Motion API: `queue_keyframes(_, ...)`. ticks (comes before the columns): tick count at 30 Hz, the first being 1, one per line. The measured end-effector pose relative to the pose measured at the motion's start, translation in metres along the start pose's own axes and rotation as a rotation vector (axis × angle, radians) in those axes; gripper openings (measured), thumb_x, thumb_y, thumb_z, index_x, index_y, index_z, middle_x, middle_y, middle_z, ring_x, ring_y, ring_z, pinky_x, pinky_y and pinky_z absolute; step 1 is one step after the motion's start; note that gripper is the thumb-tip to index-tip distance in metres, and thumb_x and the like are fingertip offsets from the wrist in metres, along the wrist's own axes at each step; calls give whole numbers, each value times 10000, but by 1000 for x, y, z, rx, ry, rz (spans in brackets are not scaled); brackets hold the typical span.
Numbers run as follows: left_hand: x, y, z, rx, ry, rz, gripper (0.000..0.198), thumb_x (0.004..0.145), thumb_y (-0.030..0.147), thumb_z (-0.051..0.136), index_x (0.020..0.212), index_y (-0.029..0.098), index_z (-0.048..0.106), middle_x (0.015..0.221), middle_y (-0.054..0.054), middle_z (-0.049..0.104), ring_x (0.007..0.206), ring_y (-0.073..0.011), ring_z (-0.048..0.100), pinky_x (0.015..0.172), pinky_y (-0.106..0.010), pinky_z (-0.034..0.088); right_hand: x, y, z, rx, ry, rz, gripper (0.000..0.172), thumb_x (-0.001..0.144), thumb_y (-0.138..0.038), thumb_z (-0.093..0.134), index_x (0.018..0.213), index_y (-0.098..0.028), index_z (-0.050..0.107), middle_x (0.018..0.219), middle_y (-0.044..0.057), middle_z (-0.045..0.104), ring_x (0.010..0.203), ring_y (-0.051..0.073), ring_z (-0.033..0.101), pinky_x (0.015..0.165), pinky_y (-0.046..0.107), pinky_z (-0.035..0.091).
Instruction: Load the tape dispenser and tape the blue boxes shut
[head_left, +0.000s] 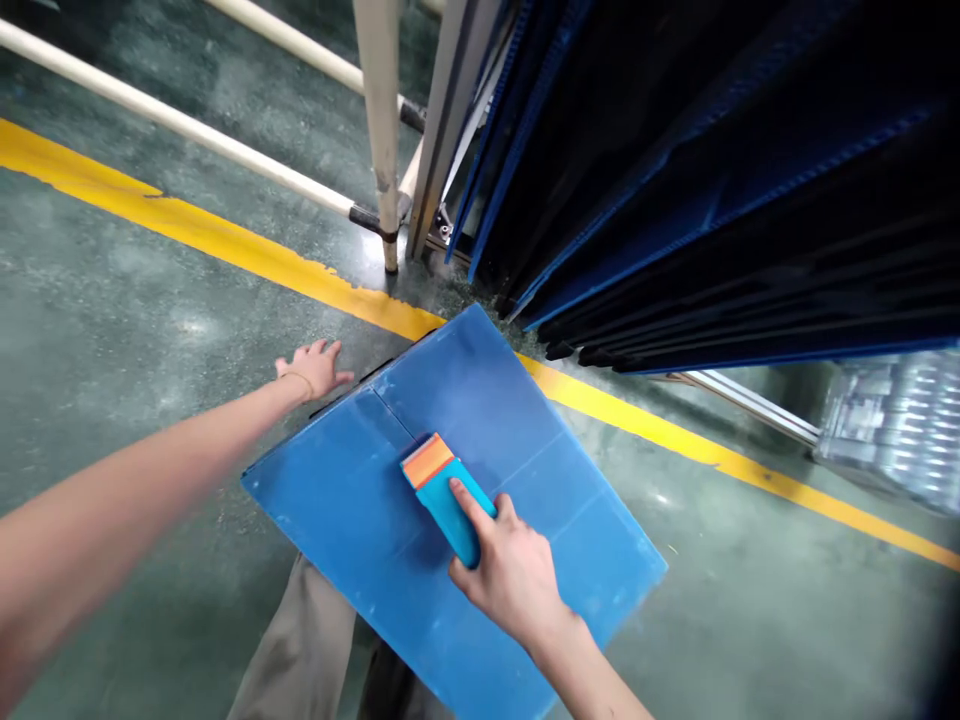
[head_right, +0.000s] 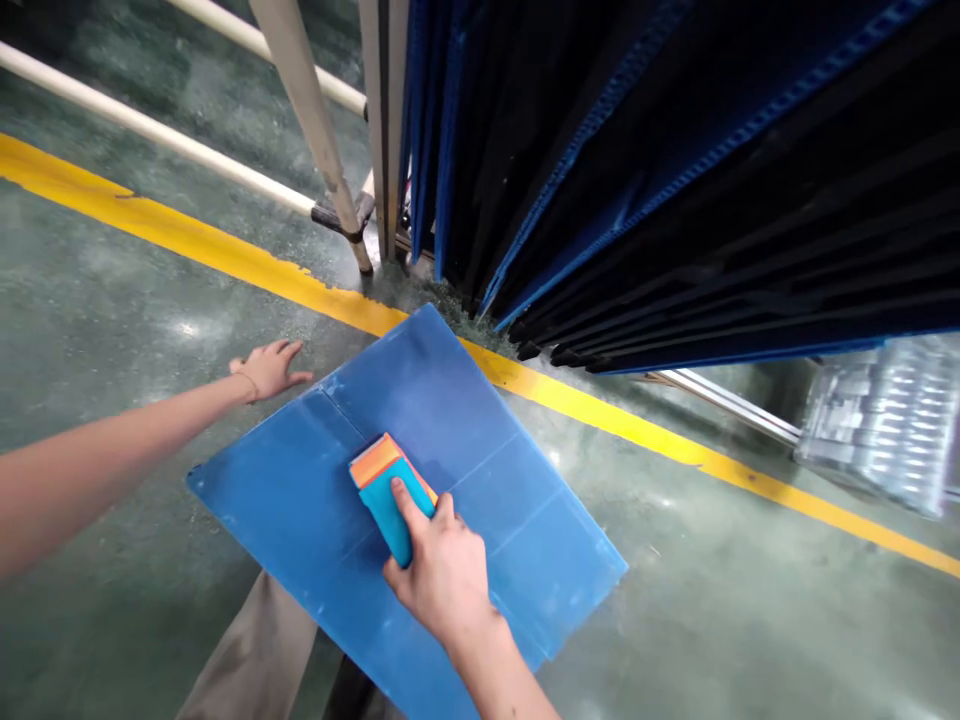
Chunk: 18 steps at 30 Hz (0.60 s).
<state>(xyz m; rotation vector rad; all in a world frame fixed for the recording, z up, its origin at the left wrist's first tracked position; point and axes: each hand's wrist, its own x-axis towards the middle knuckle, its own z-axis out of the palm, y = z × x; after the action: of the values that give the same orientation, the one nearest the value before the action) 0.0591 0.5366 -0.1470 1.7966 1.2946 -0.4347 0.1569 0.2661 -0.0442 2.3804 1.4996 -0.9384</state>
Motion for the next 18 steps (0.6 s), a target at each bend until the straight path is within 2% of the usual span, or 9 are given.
queue_keyframes(2, -11, 14, -1, 46, -72, 54, 410, 753, 453, 412, 1005, 137, 482, 1057, -85, 508, 955, -203, 479, 830, -406, 369, 1, 2, 0, 11, 17, -13, 687, 619, -335, 477, 1229, -338, 160, 824, 53, 410, 565, 180, 529, 478, 276, 387)
queue_keyframes(5, -27, 31, 8, 132, -144, 135, 513, 685, 582, 403, 948, 158, 521, 862, -51, 589, 787, -174, 550, 733, -353, 424, 0, 1, 0, 20, 42, -34, 698, 617, -358, 487, 1232, -323, 158, 827, 62, 422, 565, 185, 529, 484, 285, 396)
queue_keyframes(9, -37, 33, 23, 315, 7, 95, 650, 603, 695, 355, 935, 162, 524, 827, -80, 583, 821, -228, 535, 721, -391, 408, -3, -7, -4, 19, 71, -14, 686, 624, -390, 489, 1225, -322, 165, 853, 78, 423, 587, 203, 531, 478, 308, 407)
queue_keyframes(11, -39, 30, 24, 392, 81, 52, 685, 589, 721, 317, 915, 156, 527, 835, -95, 571, 836, -247, 524, 705, -406, 408, -4, -13, -7, 24, 82, 10, 701, 620, -422, 496, 1225, -320, 156, 868, 89, 413, 620, 220, 530, 471, 313, 407)
queue_keyframes(14, -42, 27, 22, 474, 130, 45, 703, 612, 719, 271, 930, 140, 513, 875, -101, 549, 867, -251, 504, 708, -415, 407, -11, -13, -10, 48, 97, 16, 742, 610, -414, 517, 1229, -338, 114, 859, 83, 405, 642, 214, 520, 474, 299, 406)
queue_keyframes(16, -43, 28, 20, 513, 140, 60, 693, 637, 702, 256, 934, 130, 509, 878, -93, 546, 871, -240, 501, 720, -411, 408, -28, 0, -7, 74, 93, -7, 761, 611, -380, 521, 1228, -363, 76, 842, 71, 401, 630, 196, 506, 479, 287, 404)
queue_keyframes(18, -43, 28, 20, 548, 179, 54, 690, 652, 691, 244, 937, 122, 511, 879, -94, 551, 874, -236, 504, 726, -410, 411, -61, 29, 5, 103, 67, -35, 772, 606, -330, 526, 1226, -378, 69, 834, 63, 390, 640, 192, 492, 491, 288, 407)
